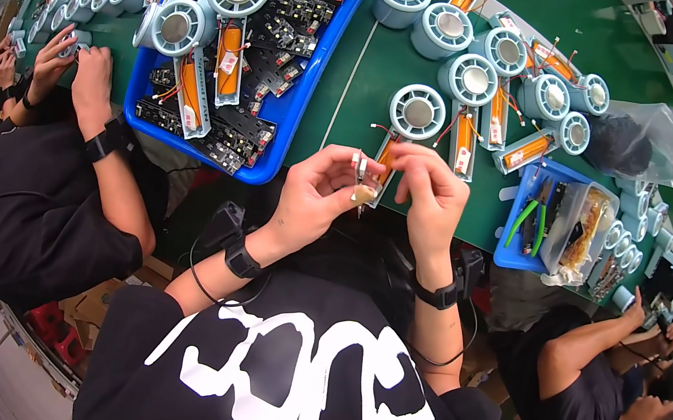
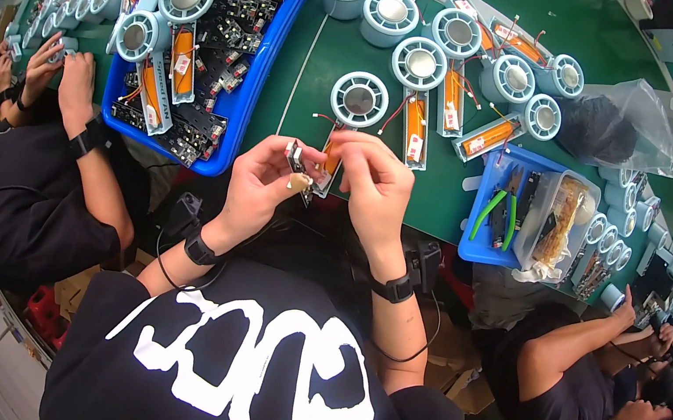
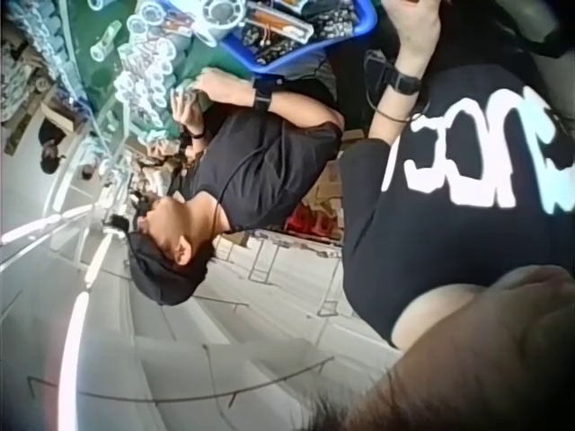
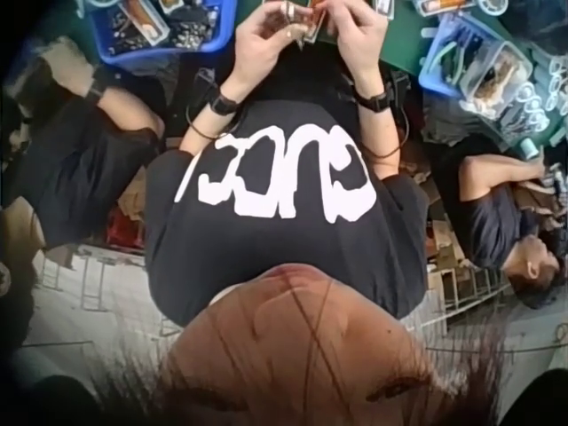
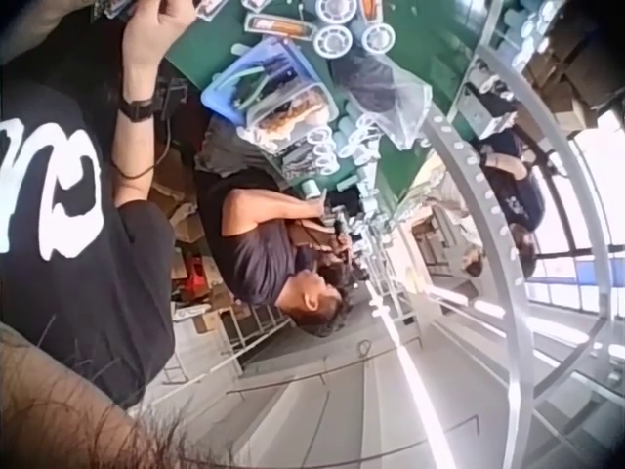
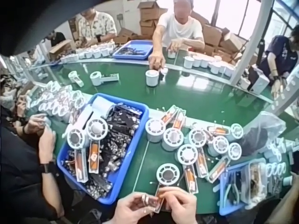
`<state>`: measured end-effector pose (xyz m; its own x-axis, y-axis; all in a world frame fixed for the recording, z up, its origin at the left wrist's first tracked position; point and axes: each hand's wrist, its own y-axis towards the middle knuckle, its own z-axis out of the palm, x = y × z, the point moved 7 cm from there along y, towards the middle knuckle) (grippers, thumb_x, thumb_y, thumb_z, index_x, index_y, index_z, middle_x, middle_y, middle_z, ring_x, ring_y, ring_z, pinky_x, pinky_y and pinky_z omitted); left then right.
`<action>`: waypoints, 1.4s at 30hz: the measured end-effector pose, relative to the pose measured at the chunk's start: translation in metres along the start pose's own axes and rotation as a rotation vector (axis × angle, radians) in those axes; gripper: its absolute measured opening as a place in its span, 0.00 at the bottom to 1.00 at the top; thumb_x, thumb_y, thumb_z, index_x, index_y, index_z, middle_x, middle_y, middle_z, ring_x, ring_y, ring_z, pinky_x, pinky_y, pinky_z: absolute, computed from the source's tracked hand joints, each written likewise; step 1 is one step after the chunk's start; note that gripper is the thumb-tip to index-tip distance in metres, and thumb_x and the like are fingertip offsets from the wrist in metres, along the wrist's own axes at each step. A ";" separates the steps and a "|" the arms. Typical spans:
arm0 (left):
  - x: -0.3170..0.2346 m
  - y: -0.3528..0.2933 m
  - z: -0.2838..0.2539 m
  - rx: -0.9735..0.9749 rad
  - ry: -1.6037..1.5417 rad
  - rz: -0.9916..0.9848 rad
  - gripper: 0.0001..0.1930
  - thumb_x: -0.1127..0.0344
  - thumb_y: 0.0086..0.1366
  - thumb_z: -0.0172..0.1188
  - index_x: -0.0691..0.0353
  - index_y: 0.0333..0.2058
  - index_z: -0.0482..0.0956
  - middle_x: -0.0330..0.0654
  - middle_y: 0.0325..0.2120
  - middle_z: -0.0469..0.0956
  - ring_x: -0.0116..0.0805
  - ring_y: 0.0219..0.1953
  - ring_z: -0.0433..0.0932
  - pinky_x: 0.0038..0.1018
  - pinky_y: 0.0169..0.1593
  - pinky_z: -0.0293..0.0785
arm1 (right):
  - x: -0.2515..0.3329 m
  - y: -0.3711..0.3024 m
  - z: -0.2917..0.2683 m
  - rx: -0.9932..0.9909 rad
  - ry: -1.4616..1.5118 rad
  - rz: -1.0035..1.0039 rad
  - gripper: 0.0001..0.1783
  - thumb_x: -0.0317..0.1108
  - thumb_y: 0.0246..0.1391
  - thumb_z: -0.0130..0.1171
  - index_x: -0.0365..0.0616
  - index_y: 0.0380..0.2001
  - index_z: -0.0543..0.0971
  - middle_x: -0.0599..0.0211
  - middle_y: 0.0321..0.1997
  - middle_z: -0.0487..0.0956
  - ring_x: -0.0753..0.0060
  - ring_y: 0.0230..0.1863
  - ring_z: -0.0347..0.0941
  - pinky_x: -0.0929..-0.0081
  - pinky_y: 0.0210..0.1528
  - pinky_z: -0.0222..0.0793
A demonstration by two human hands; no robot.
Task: The person picks up a circuit board, connects a wire from a fan assembly to it, and presses the board into the fan housing. After setting the assembled fan aside, the person picks up another circuit board to repeat the process.
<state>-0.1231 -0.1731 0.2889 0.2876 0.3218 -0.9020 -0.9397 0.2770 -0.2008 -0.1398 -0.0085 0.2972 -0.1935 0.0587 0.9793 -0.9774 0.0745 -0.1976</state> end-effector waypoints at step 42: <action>0.019 -0.011 -0.017 -0.072 -0.232 -0.140 0.28 0.68 0.71 0.62 0.66 0.66 0.65 0.49 0.41 0.81 0.32 0.37 0.82 0.27 0.42 0.80 | 0.029 0.010 0.020 0.403 -0.541 -0.459 0.09 0.21 0.49 0.68 0.41 0.36 0.86 0.62 0.43 0.84 0.62 0.41 0.83 0.73 0.41 0.77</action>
<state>-0.1106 -0.1850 0.2678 0.4426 0.4863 -0.7534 -0.8961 0.2709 -0.3516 -0.1568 -0.0265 0.3245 0.3208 -0.3876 0.8642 -0.9046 -0.3957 0.1583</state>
